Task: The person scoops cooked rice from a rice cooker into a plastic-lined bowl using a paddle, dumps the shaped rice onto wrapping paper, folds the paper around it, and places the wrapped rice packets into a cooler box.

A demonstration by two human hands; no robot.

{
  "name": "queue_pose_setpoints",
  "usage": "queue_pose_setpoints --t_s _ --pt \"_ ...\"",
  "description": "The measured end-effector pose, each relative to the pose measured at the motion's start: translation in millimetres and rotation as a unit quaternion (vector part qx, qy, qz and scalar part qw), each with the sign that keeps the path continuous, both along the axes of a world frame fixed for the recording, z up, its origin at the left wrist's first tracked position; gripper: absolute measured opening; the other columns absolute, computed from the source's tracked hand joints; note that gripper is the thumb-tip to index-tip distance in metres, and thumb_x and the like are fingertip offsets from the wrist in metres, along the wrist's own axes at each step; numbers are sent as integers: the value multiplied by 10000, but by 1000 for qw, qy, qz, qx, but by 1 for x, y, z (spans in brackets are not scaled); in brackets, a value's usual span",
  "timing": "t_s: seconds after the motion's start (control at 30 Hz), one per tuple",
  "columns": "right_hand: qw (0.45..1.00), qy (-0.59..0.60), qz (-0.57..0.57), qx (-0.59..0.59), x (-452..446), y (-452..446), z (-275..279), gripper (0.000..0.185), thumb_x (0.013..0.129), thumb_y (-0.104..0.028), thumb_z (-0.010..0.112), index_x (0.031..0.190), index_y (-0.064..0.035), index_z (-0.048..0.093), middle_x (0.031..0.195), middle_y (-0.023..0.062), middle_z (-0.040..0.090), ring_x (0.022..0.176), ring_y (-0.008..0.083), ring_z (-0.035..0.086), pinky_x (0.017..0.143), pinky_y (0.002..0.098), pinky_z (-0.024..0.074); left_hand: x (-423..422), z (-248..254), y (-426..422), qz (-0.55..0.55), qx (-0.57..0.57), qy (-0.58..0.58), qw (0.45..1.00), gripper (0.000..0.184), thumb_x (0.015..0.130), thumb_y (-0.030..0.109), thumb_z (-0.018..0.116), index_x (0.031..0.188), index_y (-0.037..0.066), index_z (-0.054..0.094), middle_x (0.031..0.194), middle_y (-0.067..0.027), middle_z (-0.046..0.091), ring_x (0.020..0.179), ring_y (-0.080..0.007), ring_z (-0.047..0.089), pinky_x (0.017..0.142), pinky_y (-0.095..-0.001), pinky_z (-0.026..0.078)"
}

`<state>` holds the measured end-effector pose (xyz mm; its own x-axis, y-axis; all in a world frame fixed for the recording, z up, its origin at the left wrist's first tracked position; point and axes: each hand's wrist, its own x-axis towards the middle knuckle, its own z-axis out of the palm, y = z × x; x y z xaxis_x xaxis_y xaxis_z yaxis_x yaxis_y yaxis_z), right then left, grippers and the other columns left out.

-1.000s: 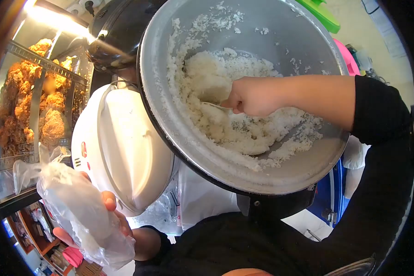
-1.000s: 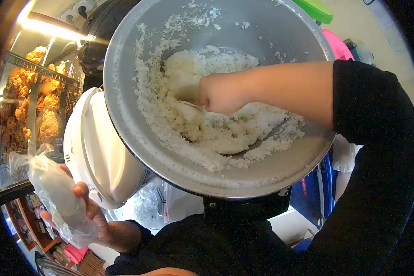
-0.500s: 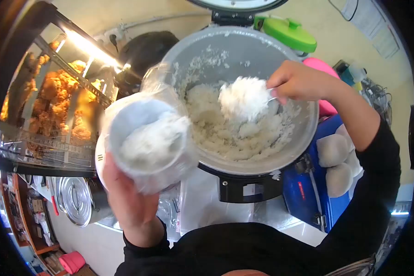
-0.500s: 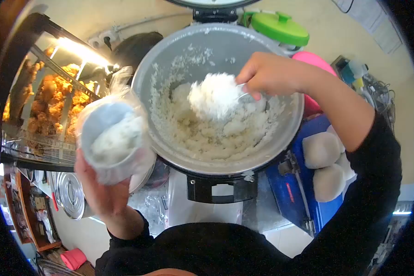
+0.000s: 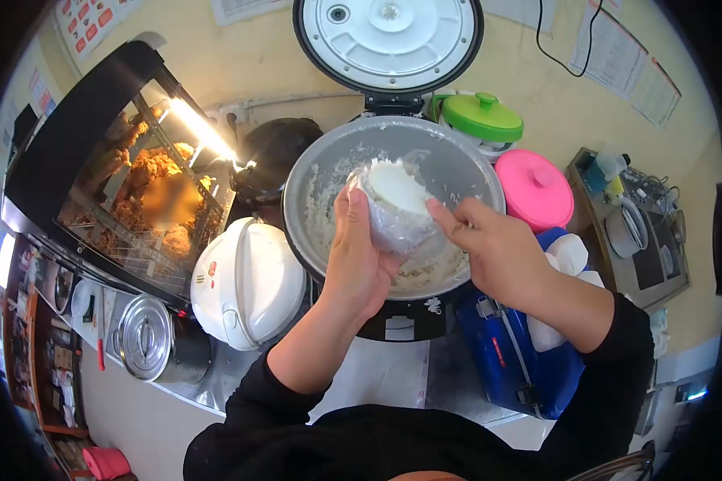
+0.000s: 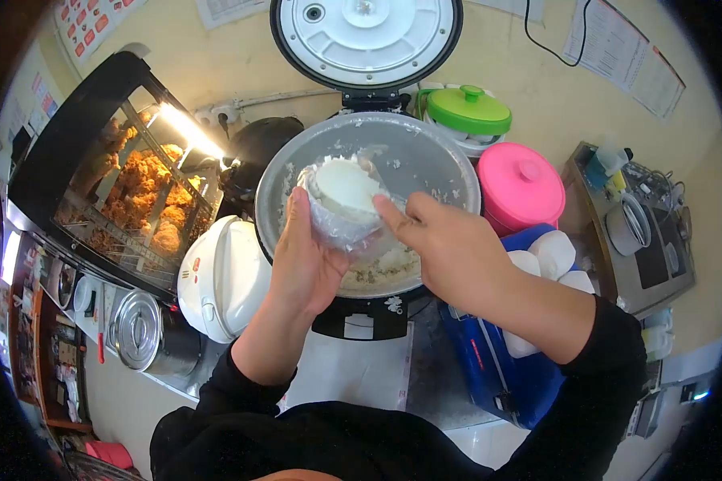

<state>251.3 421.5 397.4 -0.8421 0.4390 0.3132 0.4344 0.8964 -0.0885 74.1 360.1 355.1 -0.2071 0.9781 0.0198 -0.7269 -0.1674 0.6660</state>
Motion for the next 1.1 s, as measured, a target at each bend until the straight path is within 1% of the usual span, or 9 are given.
queue_pose_setpoints --t_s 0.27,0.47,0.53,0.6,0.7,0.8,0.9,0.97,1.1 --pt "993 -85 57 -52 1 -8 16 731 682 42 587 1384 -100 441 971 98 516 774 282 608 656 368 507 -10 -8 1 81 63 163 981 520 977 467 379 1356 112 363 1343 -98 460 1230 -238 478 1015 -401 418" --pt "972 192 59 -122 -1 11 22 619 766 52 493 1370 -78 465 813 100 575 695 224 587 642 331 477 -29 -5 1 126 120 150 973 659 905 582 444 1374 128 351 1351 -78 449 1257 -240 448 1044 -412 377" --pt "902 222 61 -364 -5 18 16 525 808 53 434 1307 -73 539 731 80 562 686 169 561 653 312 458 -32 -6 -3 125 113 130 977 674 894 602 446 1374 137 353 1350 -76 449 1256 -237 447 1047 -415 370" --pt "846 223 47 -482 -12 20 8 467 842 46 391 1244 -72 599 717 68 578 698 127 545 675 296 446 -32 -11 -4 115 107 110 981 679 886 617 447 1369 146 361 1345 -77 452 1252 -231 449 1051 -416 363" --pt "870 218 76 -435 -33 11 -2 438 876 33 366 1189 -97 643 874 95 674 720 123 554 729 281 459 -27 -9 -7 116 102 85 984 658 889 611 443 1359 157 370 1328 -76 460 1236 -236 458 1050 -414 362" --pt "887 191 82 -412 -43 11 1 435 865 33 370 1170 -85 657 823 42 603 654 73 440 617 227 369 -30 -5 -5 135 128 165 969 625 909 568 447 1346 127 375 1303 -87 466 1216 -227 466 1042 -406 363" --pt "905 133 70 -399 -51 26 -12 455 845 39 390 1168 -132 660 919 143 699 719 137 597 737 265 483 -53 -14 -4 180 120 420 882 536 950 426 457 1340 72 358 1274 -122 462 1205 -212 440 1040 -360 342" --pt "921 69 77 -376 -54 45 4 464 836 34 398 1177 -146 657 929 150 696 711 134 591 734 272 485 -77 -30 4 256 113 502 818 505 954 388 460 1324 56 375 1254 -120 472 1176 -201 451 1021 -345 358" --pt "938 -71 26 -337 -66 78 37 452 818 15 459 1208 -135 632 917 159 686 743 168 622 716 309 500 -89 -21 -17 316 41 339 885 558 942 456 435 1348 79 379 1310 -131 447 1191 -258 478 992 -405 412"
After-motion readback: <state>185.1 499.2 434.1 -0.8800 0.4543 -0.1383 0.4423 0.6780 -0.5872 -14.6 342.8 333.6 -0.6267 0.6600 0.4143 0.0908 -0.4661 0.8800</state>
